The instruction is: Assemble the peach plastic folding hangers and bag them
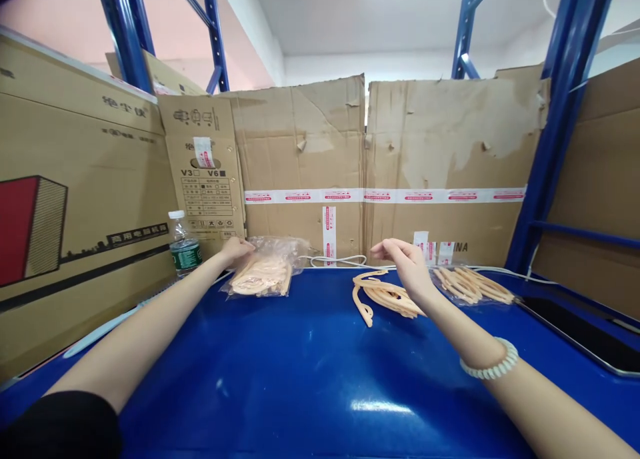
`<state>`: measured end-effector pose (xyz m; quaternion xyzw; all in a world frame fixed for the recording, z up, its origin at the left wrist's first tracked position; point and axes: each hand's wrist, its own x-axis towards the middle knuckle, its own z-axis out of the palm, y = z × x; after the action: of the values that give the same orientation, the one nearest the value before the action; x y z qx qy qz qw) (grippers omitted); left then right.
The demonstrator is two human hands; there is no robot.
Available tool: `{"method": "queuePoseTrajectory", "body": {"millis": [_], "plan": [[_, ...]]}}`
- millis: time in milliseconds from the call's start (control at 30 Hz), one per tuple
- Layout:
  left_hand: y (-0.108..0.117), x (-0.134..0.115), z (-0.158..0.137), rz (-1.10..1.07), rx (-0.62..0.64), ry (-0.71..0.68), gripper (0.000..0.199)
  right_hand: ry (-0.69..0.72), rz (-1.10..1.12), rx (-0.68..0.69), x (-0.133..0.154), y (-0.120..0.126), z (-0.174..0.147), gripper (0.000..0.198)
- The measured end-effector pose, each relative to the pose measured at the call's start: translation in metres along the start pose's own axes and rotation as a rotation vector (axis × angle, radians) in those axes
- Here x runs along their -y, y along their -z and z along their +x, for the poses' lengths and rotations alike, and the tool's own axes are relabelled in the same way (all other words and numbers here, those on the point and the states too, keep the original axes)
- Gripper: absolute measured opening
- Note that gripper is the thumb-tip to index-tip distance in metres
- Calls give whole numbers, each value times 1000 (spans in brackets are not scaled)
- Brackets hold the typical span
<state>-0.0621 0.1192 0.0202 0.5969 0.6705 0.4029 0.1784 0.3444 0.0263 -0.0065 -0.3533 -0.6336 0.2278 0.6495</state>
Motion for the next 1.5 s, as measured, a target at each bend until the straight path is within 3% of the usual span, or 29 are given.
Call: {"method": "queuePoseTrajectory", "body": {"millis": [100,200,233,267,300,367,433,500,567,667,867,1033,1133,1233,1367,1433,1500], "plan": [[-2,-10,-11,111,-222,-28,32,13,-14,-6,7,9,6,33],[-11,-31,-39,163,-396,-180,43,78,-227,79,17,24,14,33],[-17,-38,-53,178,-431,-281,42,93,-349,117,18,28,16,32],[-24,-44,-69,230,-481,-500,37,95,-479,154,17,32,16,32],[-33,-49,-87,276,-456,-706,32,82,-606,187,14,34,15,33],[-53,-53,-126,364,-218,-1007,25,2,-807,263,3,35,6,45],[-72,-51,-162,435,43,-1152,27,-128,-973,369,-13,31,-9,67],[-87,-44,-187,427,216,-1195,32,-240,-1068,481,-28,22,-24,79],[-96,-35,-198,411,315,-1196,33,-253,-1166,546,-37,11,-33,84],[-100,-26,-192,381,350,-1091,30,-124,-1235,645,-43,-5,-30,74],[-105,-18,-165,358,388,-924,36,95,-1103,878,-54,-30,4,66],[-99,-13,-137,582,215,-1083,33,238,-1026,919,-70,-56,19,64],[-84,-13,-112,732,108,-1221,47,240,-1035,867,-74,-66,22,72],[-67,-13,-86,762,-54,-1167,63,215,-1044,788,-69,-63,23,76],[-56,-1,-66,837,98,-885,69,162,-1049,708,-49,-36,9,71],[-54,10,-63,867,156,-858,76,98,-1063,708,-37,-20,-7,71],[-52,21,-62,880,135,-880,79,25,-1096,758,-27,-6,-26,75]]}}
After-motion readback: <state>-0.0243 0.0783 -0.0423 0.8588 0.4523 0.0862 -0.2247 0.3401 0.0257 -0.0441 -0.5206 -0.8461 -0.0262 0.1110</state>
